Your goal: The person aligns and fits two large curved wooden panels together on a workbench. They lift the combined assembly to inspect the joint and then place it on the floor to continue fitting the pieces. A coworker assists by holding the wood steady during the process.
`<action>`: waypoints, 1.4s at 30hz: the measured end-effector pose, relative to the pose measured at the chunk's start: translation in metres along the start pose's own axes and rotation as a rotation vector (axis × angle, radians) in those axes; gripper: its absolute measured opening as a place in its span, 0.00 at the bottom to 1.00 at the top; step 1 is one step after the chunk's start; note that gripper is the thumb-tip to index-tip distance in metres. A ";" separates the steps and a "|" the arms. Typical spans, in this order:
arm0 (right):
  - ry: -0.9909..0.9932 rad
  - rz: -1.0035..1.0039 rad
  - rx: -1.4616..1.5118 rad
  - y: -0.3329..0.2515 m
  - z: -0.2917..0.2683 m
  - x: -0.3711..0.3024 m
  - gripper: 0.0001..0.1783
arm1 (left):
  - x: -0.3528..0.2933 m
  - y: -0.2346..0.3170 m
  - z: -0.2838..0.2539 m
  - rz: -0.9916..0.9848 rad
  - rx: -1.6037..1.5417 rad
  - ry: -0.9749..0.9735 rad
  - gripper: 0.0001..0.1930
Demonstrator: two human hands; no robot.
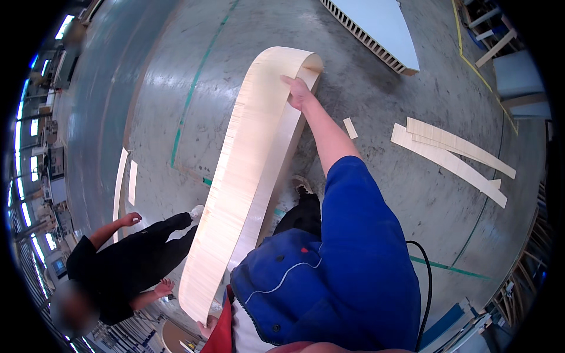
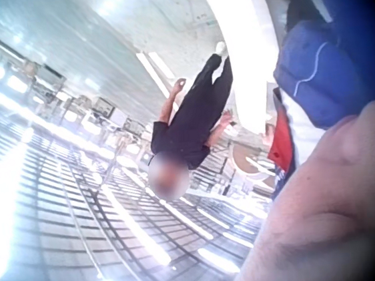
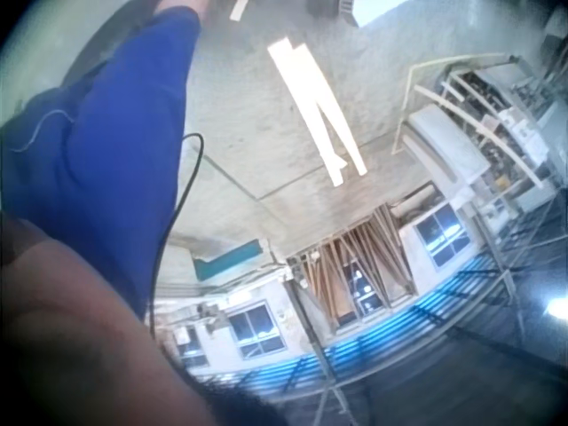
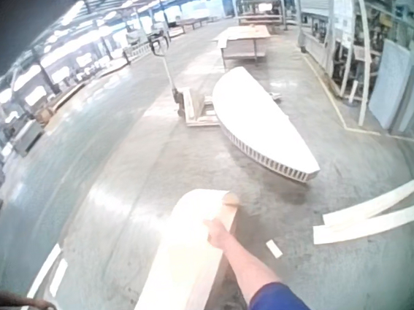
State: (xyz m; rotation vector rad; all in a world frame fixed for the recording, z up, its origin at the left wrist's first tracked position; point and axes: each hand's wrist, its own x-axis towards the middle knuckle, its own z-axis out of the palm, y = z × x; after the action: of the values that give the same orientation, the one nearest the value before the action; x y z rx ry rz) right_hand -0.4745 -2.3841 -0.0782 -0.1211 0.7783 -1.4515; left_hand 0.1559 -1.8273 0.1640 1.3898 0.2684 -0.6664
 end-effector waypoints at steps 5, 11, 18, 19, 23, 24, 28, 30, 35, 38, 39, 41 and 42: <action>-0.082 -0.041 -0.117 -0.020 0.014 0.002 0.19 | 0.000 -0.003 0.001 0.019 0.014 0.012 0.21; -0.072 -0.104 -0.119 -0.039 0.020 0.014 0.23 | 0.007 -0.009 -0.006 0.019 0.026 0.016 0.20; 0.000 -0.012 -0.111 -0.022 0.007 0.026 0.20 | 0.007 -0.004 -0.007 0.045 0.053 0.041 0.19; 0.011 -0.008 -0.086 -0.016 -0.001 0.028 0.21 | 0.008 -0.002 -0.003 0.046 0.055 0.048 0.19; 0.015 0.077 0.037 0.032 -0.025 0.043 0.23 | -0.023 -0.018 -0.019 0.086 0.021 0.116 0.19; 0.069 0.087 0.082 0.032 -0.040 0.039 0.23 | -0.010 -0.008 -0.005 0.092 0.028 0.106 0.19; 0.129 0.167 0.113 0.056 -0.061 0.025 0.24 | -0.012 -0.006 -0.011 0.092 0.026 0.128 0.18; 0.136 0.192 0.091 0.073 -0.063 0.016 0.24 | -0.019 -0.003 -0.021 0.100 0.016 0.148 0.18; 0.216 0.273 0.144 0.103 -0.080 0.003 0.24 | -0.017 0.002 -0.059 0.093 -0.043 0.136 0.18; 0.258 0.330 0.127 0.120 -0.081 -0.001 0.23 | -0.017 0.020 -0.114 0.092 -0.131 0.097 0.17; 0.276 0.365 0.118 0.128 -0.079 -0.004 0.23 | -0.017 0.028 -0.138 0.089 -0.165 0.083 0.17; 0.274 0.335 0.031 0.118 -0.086 -0.009 0.21 | -0.046 -0.021 -0.040 0.079 -0.161 0.109 0.20; 0.271 0.365 0.013 0.127 -0.082 -0.018 0.20 | -0.039 0.000 -0.063 0.068 -0.140 0.149 0.21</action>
State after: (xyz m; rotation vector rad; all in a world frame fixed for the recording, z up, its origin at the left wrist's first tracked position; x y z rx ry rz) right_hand -0.4114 -2.3167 -0.1991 0.2228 0.9556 -1.1364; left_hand 0.1383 -1.7562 0.1738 1.3098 0.3775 -0.4787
